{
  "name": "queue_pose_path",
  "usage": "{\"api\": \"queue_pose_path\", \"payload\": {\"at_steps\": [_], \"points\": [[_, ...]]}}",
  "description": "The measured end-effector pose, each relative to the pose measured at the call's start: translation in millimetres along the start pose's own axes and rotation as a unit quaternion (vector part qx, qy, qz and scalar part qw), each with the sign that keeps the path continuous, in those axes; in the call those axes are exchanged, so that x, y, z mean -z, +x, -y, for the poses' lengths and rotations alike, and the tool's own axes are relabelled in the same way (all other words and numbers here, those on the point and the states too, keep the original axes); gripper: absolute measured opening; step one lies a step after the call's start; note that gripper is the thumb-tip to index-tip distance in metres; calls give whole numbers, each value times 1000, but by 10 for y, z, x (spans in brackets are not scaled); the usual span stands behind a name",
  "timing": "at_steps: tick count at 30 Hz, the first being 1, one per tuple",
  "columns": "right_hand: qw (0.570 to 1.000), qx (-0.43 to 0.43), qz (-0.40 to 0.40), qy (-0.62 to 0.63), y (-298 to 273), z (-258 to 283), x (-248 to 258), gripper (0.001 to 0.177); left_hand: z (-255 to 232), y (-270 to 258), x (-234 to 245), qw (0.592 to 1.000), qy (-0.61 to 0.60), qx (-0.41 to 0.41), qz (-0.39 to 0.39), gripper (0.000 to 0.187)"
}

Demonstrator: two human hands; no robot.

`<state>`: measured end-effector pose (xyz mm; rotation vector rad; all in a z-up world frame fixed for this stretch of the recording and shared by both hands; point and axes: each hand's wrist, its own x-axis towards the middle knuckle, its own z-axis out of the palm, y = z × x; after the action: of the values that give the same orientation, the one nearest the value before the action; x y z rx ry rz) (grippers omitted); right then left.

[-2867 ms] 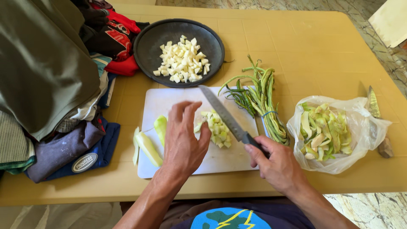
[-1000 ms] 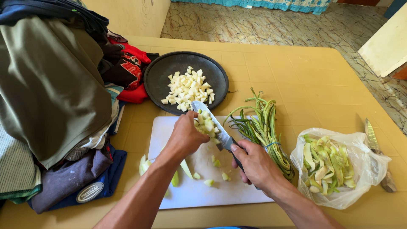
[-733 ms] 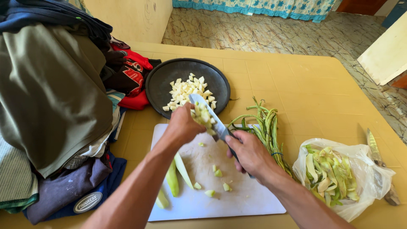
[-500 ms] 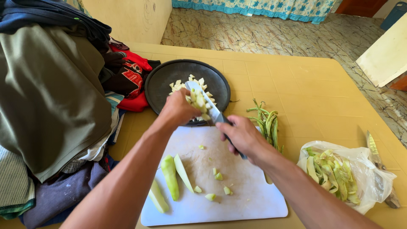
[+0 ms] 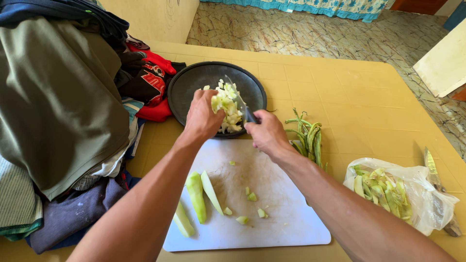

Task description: The person chops green vegetables into small pieces on a white cutting board using a knife.

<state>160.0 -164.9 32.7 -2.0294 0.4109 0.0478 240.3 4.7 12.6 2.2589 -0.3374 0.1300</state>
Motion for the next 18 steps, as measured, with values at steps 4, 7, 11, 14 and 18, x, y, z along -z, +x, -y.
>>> {"api": "queue_pose_path", "payload": {"at_steps": [4,7,11,14,18], "points": [[992,-5,6,123,-128,-137,-18,18,-58,-212,-66,996,6,-85,-18,47],[986,-15,15,167,-174,-178,-36,15,-99,-285,-180,974,52,-218,-26,58],[971,-22,28,237,-174,-180,-26,15,-92,-309,-269,963,108,-247,7,69],[971,-21,22,236,-183,-206,16,15,-117,-300,-239,960,205,-190,36,71],[977,-30,10,209,-208,-243,62,15,-201,-361,-153,967,207,-147,33,64]]}}
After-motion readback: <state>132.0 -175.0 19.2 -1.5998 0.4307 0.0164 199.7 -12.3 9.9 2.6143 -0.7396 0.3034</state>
